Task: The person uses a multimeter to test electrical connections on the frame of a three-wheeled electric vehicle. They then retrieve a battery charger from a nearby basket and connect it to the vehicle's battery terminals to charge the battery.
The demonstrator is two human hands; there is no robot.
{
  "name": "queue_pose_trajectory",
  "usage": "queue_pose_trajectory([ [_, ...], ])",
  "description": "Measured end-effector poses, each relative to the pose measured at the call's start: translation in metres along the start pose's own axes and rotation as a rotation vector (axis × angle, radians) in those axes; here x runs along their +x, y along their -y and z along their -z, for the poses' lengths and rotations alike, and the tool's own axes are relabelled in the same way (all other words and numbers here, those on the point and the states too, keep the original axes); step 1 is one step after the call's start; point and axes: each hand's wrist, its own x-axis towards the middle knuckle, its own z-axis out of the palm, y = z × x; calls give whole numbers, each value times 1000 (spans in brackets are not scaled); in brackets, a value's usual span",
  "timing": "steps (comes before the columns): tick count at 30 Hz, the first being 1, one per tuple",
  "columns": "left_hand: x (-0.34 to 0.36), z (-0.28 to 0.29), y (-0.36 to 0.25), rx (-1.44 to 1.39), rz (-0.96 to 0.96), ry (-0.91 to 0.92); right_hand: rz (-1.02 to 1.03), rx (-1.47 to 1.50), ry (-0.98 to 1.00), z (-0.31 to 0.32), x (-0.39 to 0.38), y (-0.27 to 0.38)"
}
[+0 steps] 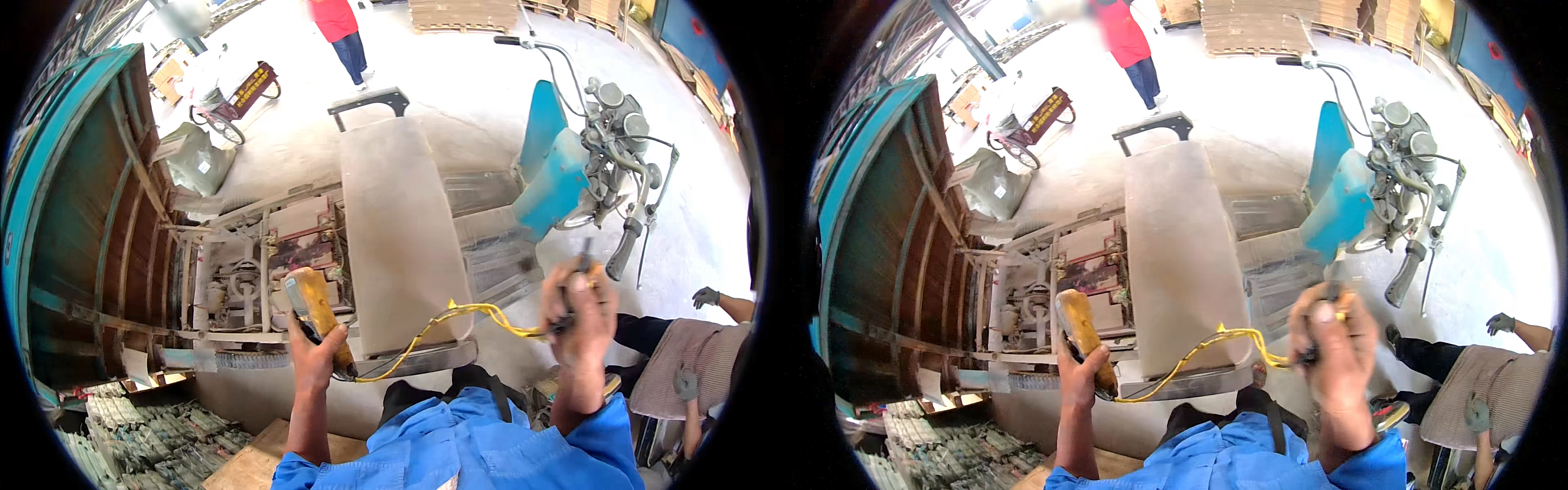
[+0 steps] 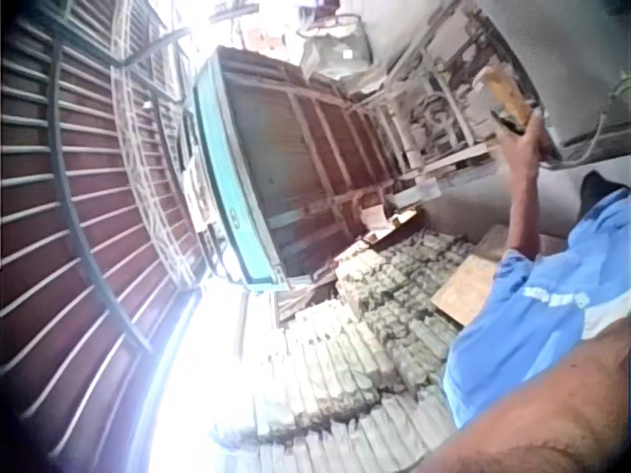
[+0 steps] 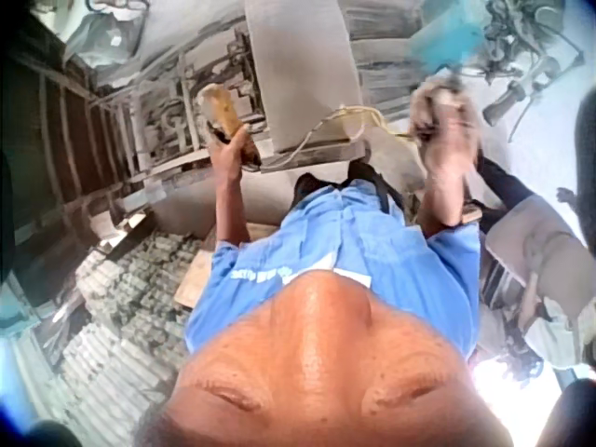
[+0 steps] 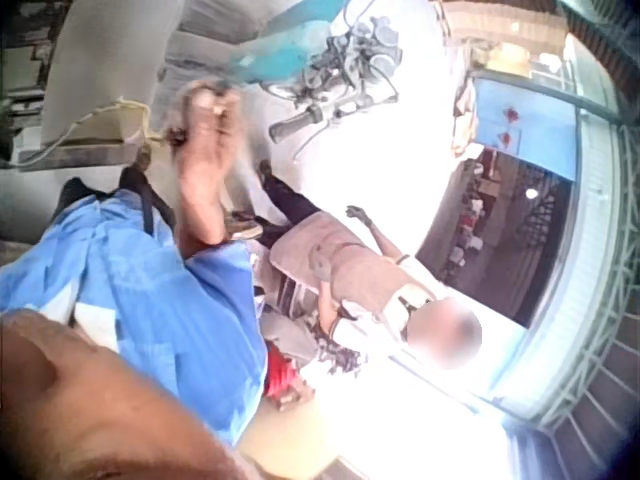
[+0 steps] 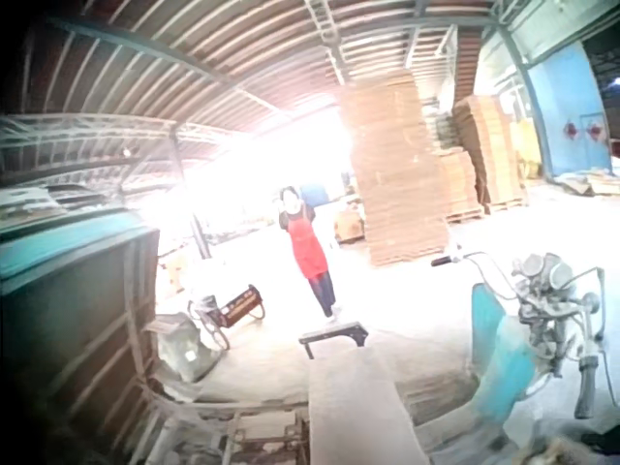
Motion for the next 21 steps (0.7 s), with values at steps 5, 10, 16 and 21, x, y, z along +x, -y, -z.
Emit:
queue_pose_trajectory([
  [5,19,-52,21,158,40,13,-118,-130,30,36,5,-25],
  [10,30,-84,42,119,79,59,-79,-219,102,83,-23,-2],
  [16,20,-131,29,102,92,124,46,-223,-199,142,-39,44],
  [21,5,-174,12,141,26,121,149,-125,-380,211,-5,60],
])
